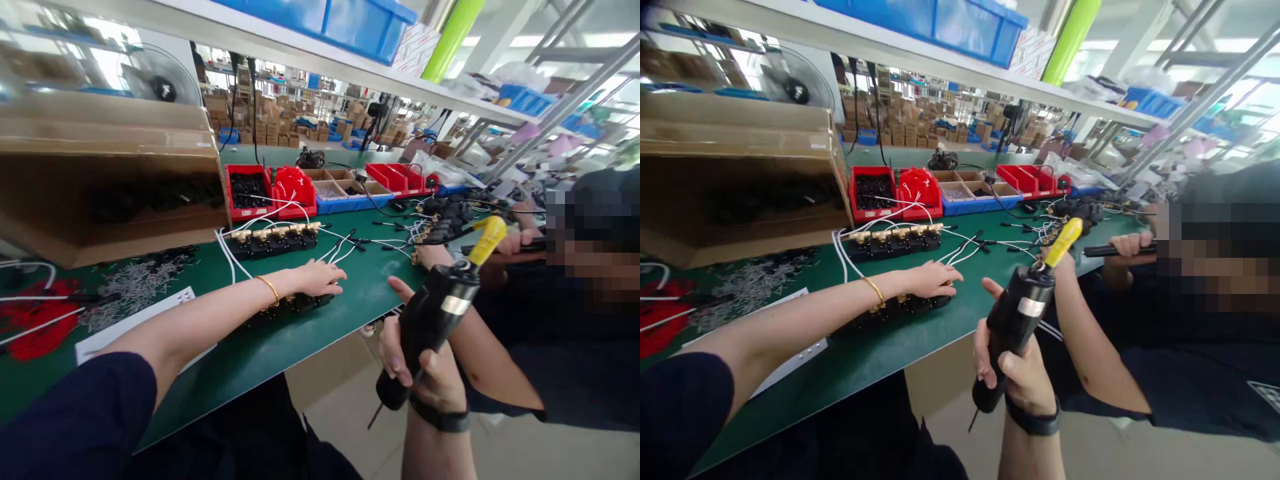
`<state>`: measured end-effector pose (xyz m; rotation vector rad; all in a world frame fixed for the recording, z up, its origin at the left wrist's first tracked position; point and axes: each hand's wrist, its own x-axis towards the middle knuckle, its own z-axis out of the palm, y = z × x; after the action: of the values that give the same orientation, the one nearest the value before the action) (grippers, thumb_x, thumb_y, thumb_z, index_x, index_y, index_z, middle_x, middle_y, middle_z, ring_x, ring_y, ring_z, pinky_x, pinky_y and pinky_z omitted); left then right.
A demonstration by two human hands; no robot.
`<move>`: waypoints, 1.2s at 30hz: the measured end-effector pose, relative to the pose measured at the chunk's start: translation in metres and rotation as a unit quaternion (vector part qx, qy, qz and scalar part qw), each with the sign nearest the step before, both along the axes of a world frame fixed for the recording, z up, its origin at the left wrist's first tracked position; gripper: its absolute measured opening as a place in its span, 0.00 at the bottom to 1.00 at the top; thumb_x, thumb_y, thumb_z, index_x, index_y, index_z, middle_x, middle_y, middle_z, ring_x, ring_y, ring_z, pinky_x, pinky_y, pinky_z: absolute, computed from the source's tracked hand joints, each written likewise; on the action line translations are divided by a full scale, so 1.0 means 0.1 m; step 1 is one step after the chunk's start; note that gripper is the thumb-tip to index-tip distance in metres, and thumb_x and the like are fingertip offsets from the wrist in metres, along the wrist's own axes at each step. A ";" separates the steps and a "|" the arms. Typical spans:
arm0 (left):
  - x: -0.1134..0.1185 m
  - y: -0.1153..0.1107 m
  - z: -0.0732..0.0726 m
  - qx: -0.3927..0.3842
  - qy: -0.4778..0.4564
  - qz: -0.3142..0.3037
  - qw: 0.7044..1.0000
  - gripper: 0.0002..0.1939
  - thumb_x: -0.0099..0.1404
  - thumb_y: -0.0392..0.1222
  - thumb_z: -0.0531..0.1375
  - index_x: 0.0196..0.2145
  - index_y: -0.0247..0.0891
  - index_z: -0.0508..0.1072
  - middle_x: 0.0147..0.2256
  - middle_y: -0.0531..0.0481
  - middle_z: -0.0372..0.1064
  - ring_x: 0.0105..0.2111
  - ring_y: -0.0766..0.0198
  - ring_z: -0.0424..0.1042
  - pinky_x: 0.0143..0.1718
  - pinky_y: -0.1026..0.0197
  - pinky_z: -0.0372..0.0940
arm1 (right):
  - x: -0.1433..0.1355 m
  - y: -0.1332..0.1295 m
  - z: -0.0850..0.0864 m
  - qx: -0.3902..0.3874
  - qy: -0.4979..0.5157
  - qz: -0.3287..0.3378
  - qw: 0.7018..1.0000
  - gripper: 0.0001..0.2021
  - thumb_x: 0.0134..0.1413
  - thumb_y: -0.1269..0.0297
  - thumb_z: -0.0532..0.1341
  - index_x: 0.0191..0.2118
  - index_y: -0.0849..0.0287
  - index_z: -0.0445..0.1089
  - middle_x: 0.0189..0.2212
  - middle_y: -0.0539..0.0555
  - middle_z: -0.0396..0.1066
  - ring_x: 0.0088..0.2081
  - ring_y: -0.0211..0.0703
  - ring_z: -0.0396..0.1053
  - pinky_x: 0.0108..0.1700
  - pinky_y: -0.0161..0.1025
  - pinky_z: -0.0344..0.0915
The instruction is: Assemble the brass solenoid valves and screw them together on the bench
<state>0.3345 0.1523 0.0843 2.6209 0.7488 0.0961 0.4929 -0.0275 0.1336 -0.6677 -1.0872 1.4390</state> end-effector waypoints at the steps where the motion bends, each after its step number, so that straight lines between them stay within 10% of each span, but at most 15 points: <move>1: 0.00 0.00 -0.04 -0.005 -0.001 0.004 1.000 0.18 0.64 0.50 0.52 0.50 0.45 0.63 0.48 0.46 0.65 0.46 0.54 0.66 0.48 0.51 0.58 | 0.04 -0.02 -0.03 -0.009 -0.014 0.008 1.000 0.37 0.45 0.54 0.65 0.58 0.53 0.48 0.21 0.47 0.65 0.15 0.31 0.57 0.20 0.31 0.57; 7: -0.03 0.05 -0.12 -0.023 -0.028 0.014 0.999 0.19 0.66 0.50 0.47 0.53 0.43 0.58 0.45 0.45 0.68 0.44 0.55 0.68 0.44 0.56 0.61 | 0.10 -0.03 -0.31 -0.067 -0.050 0.100 0.992 0.31 0.36 0.59 0.71 0.47 0.54 0.57 0.20 0.46 0.65 0.19 0.31 0.60 0.23 0.29 0.57; 13: -0.04 0.13 -0.13 -0.057 -0.033 0.006 0.998 0.17 0.69 0.48 0.40 0.49 0.43 0.61 0.41 0.47 0.70 0.41 0.59 0.70 0.41 0.60 0.62 | -0.28 0.01 -0.11 -0.153 -0.183 0.072 0.969 0.34 0.32 0.48 0.70 0.42 0.66 0.63 0.20 0.47 0.62 0.19 0.28 0.53 0.20 0.27 0.49; 17: -0.06 0.16 -0.13 -0.087 -0.030 0.009 0.996 0.17 0.69 0.49 0.40 0.48 0.44 0.62 0.39 0.49 0.71 0.40 0.59 0.70 0.41 0.61 0.62 | -0.24 -0.07 -0.16 -0.099 -0.108 0.072 0.987 0.40 0.36 0.35 0.62 0.47 0.65 0.62 0.22 0.51 0.65 0.20 0.32 0.60 0.23 0.30 0.56; 25: -0.07 0.19 -0.18 -0.120 -0.034 0.012 0.992 0.18 0.68 0.50 0.40 0.48 0.46 0.62 0.38 0.48 0.68 0.40 0.56 0.68 0.41 0.57 0.61 | -0.20 0.16 -0.54 -0.073 0.039 0.199 0.977 0.34 0.36 0.52 0.70 0.50 0.50 0.56 0.26 0.51 0.71 0.23 0.40 0.70 0.26 0.35 0.65; 30: -0.05 0.21 -0.22 -0.108 -0.044 0.005 0.993 0.18 0.68 0.49 0.38 0.47 0.47 0.62 0.36 0.47 0.67 0.39 0.55 0.68 0.39 0.55 0.62 | -0.15 0.26 -0.13 -0.180 -0.202 0.145 0.952 0.23 0.37 0.65 0.69 0.44 0.52 0.66 0.21 0.46 0.64 0.20 0.31 0.58 0.22 0.29 0.55; 36: -0.08 0.21 -0.20 -0.098 -0.042 0.002 0.994 0.17 0.68 0.49 0.38 0.45 0.47 0.62 0.35 0.47 0.68 0.38 0.55 0.68 0.37 0.55 0.62 | 0.05 0.34 0.54 -0.120 -0.387 0.048 0.913 0.20 0.46 0.68 0.63 0.46 0.45 0.64 0.24 0.49 0.64 0.22 0.36 0.60 0.23 0.34 0.56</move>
<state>0.3269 0.1735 0.0642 2.4147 0.6981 0.1259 0.4974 0.0061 0.1878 -1.4571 -1.5687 1.4303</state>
